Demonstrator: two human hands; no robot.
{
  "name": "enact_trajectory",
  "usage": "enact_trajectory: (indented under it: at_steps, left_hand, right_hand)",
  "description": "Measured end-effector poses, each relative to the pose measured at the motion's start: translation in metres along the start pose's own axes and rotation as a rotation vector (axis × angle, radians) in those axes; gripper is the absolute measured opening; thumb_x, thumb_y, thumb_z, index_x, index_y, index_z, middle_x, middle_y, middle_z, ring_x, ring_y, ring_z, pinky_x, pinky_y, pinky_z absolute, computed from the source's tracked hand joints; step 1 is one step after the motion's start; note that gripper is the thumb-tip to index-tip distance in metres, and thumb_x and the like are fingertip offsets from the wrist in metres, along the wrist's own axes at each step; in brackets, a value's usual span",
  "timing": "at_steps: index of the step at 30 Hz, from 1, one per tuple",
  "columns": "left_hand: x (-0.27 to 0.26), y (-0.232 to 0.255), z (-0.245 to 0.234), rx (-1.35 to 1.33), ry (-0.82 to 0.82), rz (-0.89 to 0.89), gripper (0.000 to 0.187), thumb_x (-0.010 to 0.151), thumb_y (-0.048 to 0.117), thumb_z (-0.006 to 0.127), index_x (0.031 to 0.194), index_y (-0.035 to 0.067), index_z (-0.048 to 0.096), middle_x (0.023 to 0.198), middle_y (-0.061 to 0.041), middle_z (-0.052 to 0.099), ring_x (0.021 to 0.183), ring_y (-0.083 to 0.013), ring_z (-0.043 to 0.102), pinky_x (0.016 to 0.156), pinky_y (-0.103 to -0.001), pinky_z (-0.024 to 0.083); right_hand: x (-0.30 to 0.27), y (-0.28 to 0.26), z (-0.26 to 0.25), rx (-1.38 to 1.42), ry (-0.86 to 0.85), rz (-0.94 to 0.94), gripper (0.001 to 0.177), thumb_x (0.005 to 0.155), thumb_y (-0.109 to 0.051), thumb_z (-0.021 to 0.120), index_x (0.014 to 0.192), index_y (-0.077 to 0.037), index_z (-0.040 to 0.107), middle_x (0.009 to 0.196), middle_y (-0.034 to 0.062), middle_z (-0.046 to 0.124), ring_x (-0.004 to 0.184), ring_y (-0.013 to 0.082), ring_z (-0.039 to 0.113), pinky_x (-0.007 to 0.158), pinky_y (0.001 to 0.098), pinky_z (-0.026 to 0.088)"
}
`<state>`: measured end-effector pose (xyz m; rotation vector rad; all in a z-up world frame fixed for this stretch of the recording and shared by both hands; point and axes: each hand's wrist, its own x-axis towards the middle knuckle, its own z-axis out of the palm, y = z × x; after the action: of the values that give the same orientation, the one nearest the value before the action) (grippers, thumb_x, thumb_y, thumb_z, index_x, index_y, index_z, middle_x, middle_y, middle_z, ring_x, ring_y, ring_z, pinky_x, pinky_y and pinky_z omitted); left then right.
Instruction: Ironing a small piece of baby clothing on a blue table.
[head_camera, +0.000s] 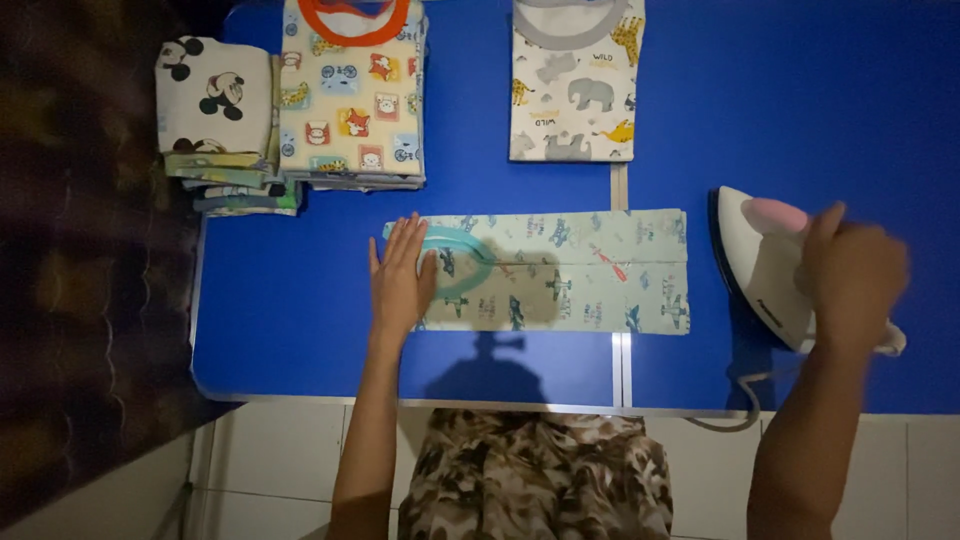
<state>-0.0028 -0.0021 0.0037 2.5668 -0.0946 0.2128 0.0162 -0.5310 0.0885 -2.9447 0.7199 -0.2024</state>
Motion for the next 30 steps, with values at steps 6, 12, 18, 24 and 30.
enact_trajectory:
  at_steps: [6,12,18,24,30]
  left_hand:
    - [0.002,0.005,-0.006,0.008,-0.005,-0.002,0.049,0.103,0.024,0.057,0.15,0.011,0.053,0.159,-0.011,0.047,0.151,-0.0294,0.037,0.125,-0.06,0.011]
    - [0.002,0.008,-0.008,-0.019,-0.004,-0.022,0.049,0.102,0.025,0.058,0.149,0.011,0.053,0.158,-0.01,0.049,0.152,-0.0286,0.037,0.126,-0.06,0.011]
    - [0.001,0.006,-0.007,-0.009,0.01,-0.005,0.047,0.105,0.027,0.055,0.15,0.013,0.051,0.158,-0.011,0.048,0.152,-0.029,0.037,0.126,-0.06,0.01]
    - [0.0,-0.002,-0.001,-0.028,0.027,0.014,0.049,0.104,0.027,0.055,0.151,0.015,0.051,0.159,-0.01,0.048,0.152,-0.0292,0.037,0.126,-0.06,0.011]
    - [0.0,-0.003,0.001,-0.02,0.014,-0.003,0.049,0.104,0.028,0.054,0.151,0.014,0.052,0.159,-0.01,0.047,0.152,-0.0293,0.037,0.126,-0.059,0.011]
  right_hand:
    - [0.002,-0.006,0.0,-0.096,-0.044,0.033,0.063,0.125,-0.035,0.039,0.084,-0.001,0.072,0.06,0.0143,0.062,0.041,0.0195,0.046,0.044,0.0372,0.041]
    - [-0.002,0.018,0.027,-0.316,0.309,-0.226,0.037,0.114,-0.025,0.05,0.093,-0.005,0.073,0.087,0.0115,0.069,0.082,0.0216,0.061,0.075,0.0402,0.05]
    - [-0.065,-0.017,0.017,-0.197,0.351,-0.404,0.015,0.112,-0.019,0.06,0.114,-0.004,0.063,0.108,0.0108,0.062,0.098,0.022,0.057,0.096,0.036,0.048]
    - [-0.112,-0.088,0.008,0.144,0.107,-0.302,0.03,0.105,-0.022,0.071,0.124,0.001,0.068,0.118,0.0211,0.065,0.107,0.0342,0.06,0.091,0.0489,0.05]
    - [-0.13,-0.091,0.047,0.199,0.193,-0.405,0.044,0.101,-0.019,0.07,0.134,0.01,0.061,0.13,0.0269,0.064,0.117,0.0406,0.06,0.098,0.0501,0.049]
